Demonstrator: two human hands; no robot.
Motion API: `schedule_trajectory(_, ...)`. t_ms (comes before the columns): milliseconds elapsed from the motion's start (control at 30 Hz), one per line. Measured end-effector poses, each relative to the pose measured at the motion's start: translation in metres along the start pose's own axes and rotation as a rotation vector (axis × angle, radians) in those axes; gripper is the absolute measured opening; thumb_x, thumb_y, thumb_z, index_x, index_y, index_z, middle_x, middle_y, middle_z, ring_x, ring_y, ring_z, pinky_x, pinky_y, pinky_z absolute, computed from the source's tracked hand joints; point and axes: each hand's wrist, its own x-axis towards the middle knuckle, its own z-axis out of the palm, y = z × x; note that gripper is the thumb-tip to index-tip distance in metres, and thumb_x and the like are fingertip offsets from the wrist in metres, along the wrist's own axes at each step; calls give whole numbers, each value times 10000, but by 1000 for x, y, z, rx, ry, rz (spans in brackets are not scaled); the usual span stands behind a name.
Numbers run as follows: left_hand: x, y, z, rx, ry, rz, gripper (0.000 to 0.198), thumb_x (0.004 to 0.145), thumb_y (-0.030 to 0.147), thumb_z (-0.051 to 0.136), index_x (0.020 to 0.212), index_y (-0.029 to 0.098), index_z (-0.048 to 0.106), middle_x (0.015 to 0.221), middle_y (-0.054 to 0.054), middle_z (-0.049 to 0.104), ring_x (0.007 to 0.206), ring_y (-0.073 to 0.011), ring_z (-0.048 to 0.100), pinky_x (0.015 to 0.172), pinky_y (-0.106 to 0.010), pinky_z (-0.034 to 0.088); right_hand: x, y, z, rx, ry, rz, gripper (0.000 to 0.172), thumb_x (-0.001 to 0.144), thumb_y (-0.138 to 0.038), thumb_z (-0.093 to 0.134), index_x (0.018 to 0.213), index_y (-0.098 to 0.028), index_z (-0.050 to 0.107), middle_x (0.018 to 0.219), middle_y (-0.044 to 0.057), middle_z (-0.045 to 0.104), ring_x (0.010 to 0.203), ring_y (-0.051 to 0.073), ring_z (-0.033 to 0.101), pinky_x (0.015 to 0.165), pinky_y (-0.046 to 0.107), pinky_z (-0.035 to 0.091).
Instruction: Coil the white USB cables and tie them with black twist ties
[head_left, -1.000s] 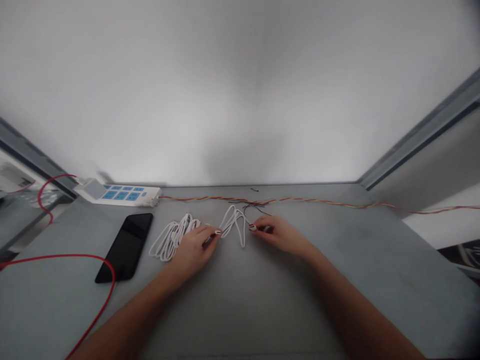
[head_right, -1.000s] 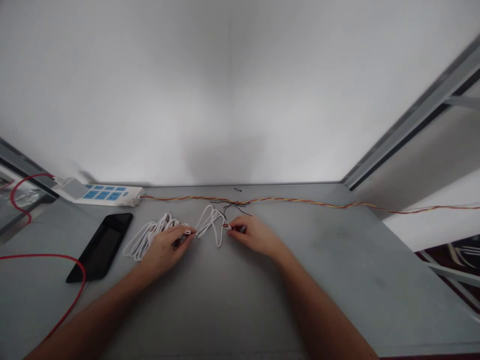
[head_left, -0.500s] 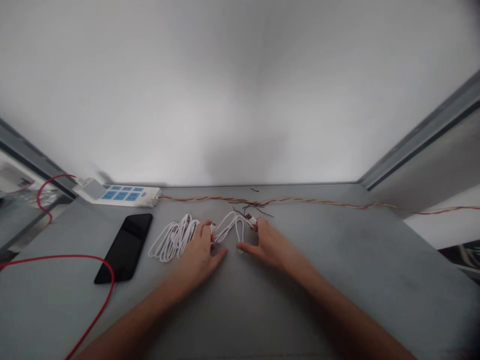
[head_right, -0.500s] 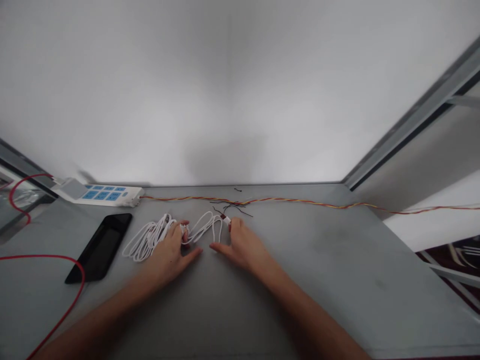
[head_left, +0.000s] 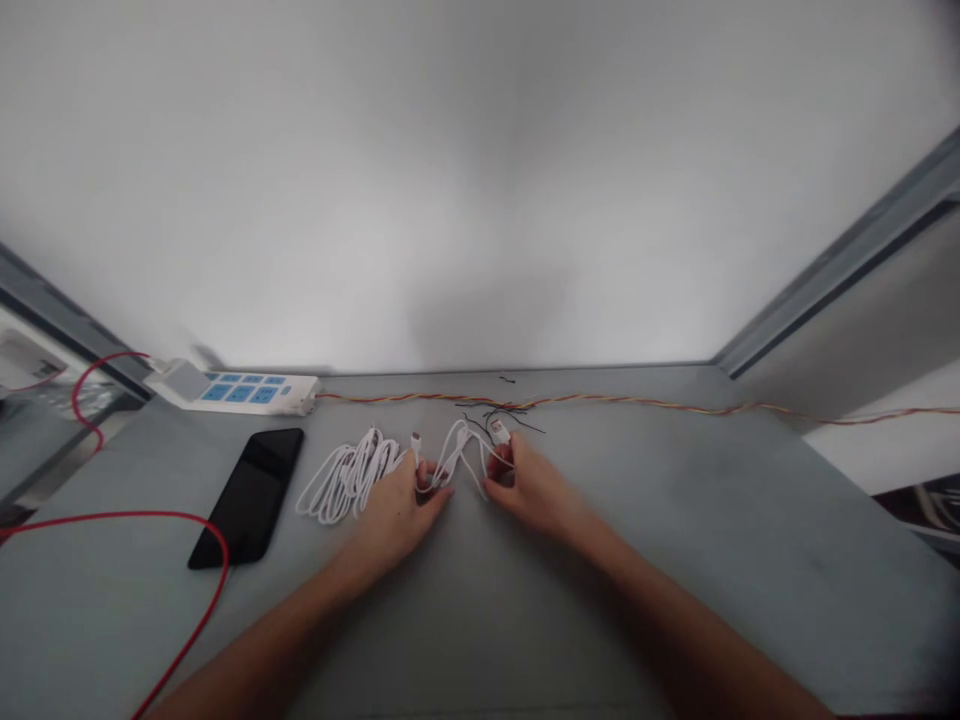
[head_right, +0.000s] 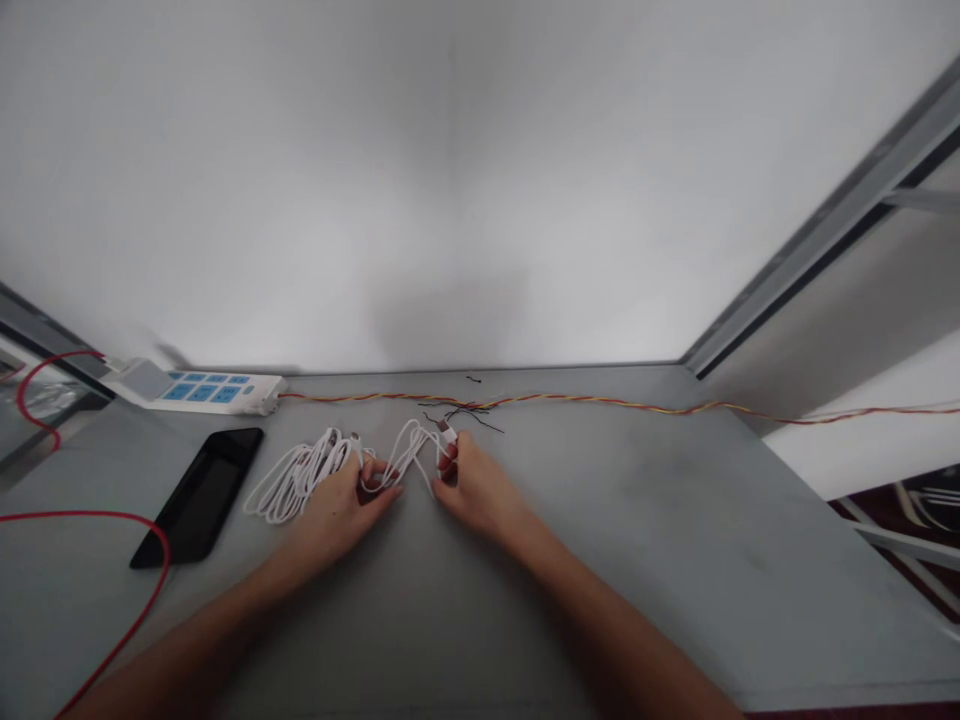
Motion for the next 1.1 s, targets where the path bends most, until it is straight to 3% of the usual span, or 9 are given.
schedule_trajectory(100, 2, -3, 3, -172, 33, -17, 165, 826, 342, 575, 798, 212, 477, 847, -46, 693, 719, -204, 654, 672, -347, 482, 1, 5, 4, 232, 10, 41, 356, 689, -305, 681, 850, -243, 369, 835, 19, 623, 735, 189, 640, 641, 325, 487)
schedule_trajectory(233, 5, -3, 7, -486, 30, -62, 299, 799, 357, 615, 731, 226, 355, 878, -43, 699, 722, -183, 665, 625, -305, 483, 4, 10, 8, 512, 28, 88, 494, 634, -396, 730, 865, -258, 316, 942, 13, 585, 722, 168, 650, 577, 293, 504)
schedule_trajectory(367, 10, -3, 8, -695, 28, -118, 396, 739, 379, 678, 743, 236, 309, 865, -32, 708, 683, -172, 656, 491, -246, 430, 7, 9, 10, 624, 108, 53, 502, 605, -344, 735, 805, -257, 283, 1015, 23, 555, 771, 156, 652, 634, 305, 536)
schedule_trajectory(533, 13, -3, 5, -874, 41, -214, 450, 669, 329, 742, 745, 229, 310, 1014, -73, 719, 743, -164, 676, 510, -227, 434, 13, 14, 7, 715, 74, 87, 554, 563, -332, 772, 767, -252, 263, 1032, 44, 610, 794, 167, 669, 729, 347, 544)
schedule_trajectory(633, 13, -1, 2, -935, 18, -246, 447, 662, 329, 750, 755, 225, 325, 966, -65, 730, 816, -180, 694, 528, -210, 432, 16, 20, 2, 731, 89, 102, 554, 569, -311, 789, 758, -249, 272, 922, 19, 640, 811, 173, 668, 799, 371, 530)
schedule_trajectory(767, 11, 4, -3, -992, -59, -284, 427, 708, 412, 723, 785, 216, 352, 992, -83, 729, 779, -206, 717, 435, -179, 352, 16, 20, -10, 768, 134, 124, 560, 568, -290, 808, 767, -245, 287, 902, 6, 628, 765, 165, 663, 755, 367, 545)
schedule_trajectory(967, 12, 4, -4, -952, -73, -285, 492, 701, 379, 737, 1108, 171, 557, 1105, -127, 702, 870, -236, 706, 459, -202, 387, 14, 13, -19, 813, 153, 133, 564, 567, -310, 806, 771, -246, 284, 874, -5, 606, 782, 194, 676, 687, 360, 559)
schedule_trajectory(1100, 13, 1, -4, -890, -109, -269, 290, 702, 373, 729, 860, 144, 647, 933, -101, 740, 843, -212, 688, 502, -214, 410, 14, 13, -19, 815, 155, 125, 545, 585, -312, 796, 773, -244, 290, 854, -8, 609, 777, 190, 668, 637, 328, 543)
